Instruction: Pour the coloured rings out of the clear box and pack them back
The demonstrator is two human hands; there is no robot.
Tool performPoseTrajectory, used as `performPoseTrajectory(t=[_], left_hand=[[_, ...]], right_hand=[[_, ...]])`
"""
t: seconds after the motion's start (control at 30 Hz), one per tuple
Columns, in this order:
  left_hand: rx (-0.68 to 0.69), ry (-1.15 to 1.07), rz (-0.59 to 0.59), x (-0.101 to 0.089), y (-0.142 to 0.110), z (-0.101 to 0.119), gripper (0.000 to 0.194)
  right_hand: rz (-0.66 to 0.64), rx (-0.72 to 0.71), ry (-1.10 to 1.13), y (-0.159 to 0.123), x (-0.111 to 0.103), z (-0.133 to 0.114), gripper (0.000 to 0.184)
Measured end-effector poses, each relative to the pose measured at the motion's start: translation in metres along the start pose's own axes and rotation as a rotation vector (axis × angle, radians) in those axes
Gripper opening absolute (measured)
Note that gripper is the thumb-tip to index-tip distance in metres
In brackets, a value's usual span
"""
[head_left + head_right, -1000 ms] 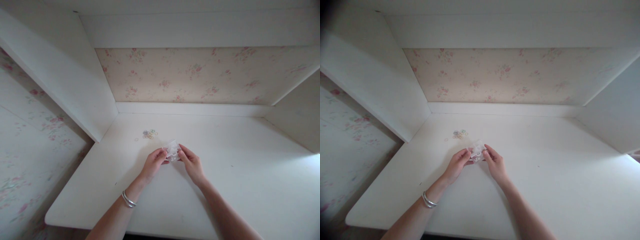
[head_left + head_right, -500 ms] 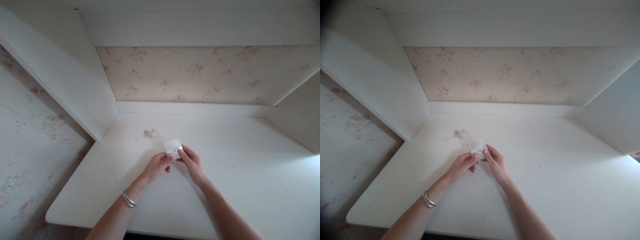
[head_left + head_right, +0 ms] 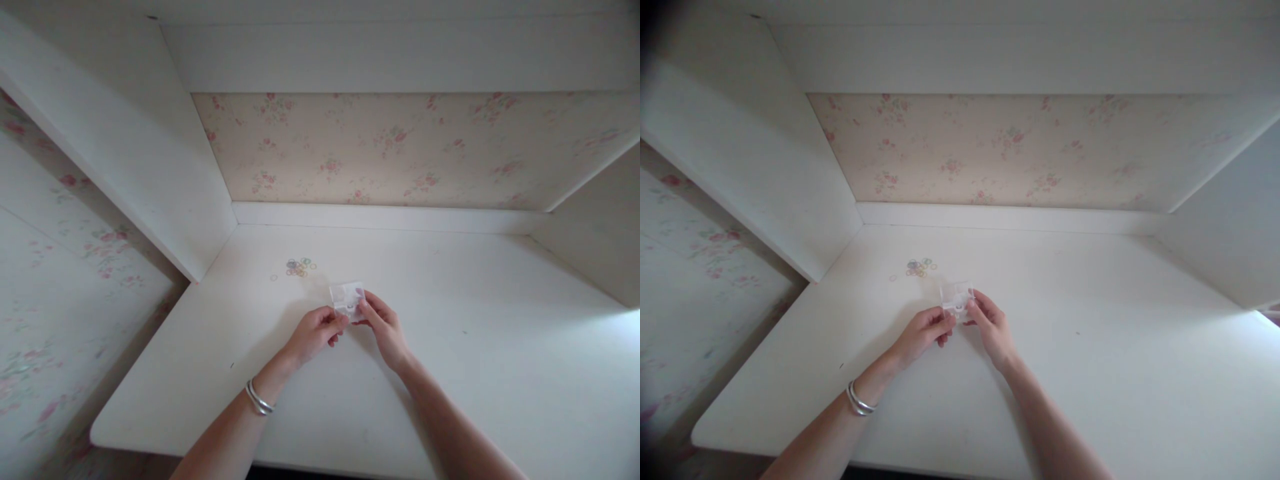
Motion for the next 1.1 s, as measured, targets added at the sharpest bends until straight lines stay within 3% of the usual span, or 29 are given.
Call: performPoseTrajectory(t=[0.23, 0.57, 0.83, 1.1], left_hand=[[-0.071, 0.093, -0.149, 0.012, -0.005, 0.002, 0.040], [-0.005, 0.176, 0.142, -0.012, -0.006, 0.009, 0.051], [0.043, 0.228, 0.185, -0.012, -0.007, 0.018, 0.047], [0.023, 0.158, 0.262, -0.020, -0.006, 0.011, 0.053]], right_hand=[[0.154, 0.067, -0.043, -0.004, -0.014, 0.004, 0.046], [0.023, 0.049, -0.123, -0.002, 0.002, 0.006, 0.040], [0.008, 0.062, -0.121, -0.003, 0.002, 0.007, 0.040], [-0.046, 0.113, -0.026, -0.003, 0.010, 0.008, 0.046]])
Point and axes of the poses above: each hand's wrist, its own y-axis towards the middle knuckle, its own x-axis out of the palm, z = x × y, the point moved 8 cm from there along y, towards the middle knuckle, and after that the axes turned 11 degrees about -z, right-handed, at the moved point
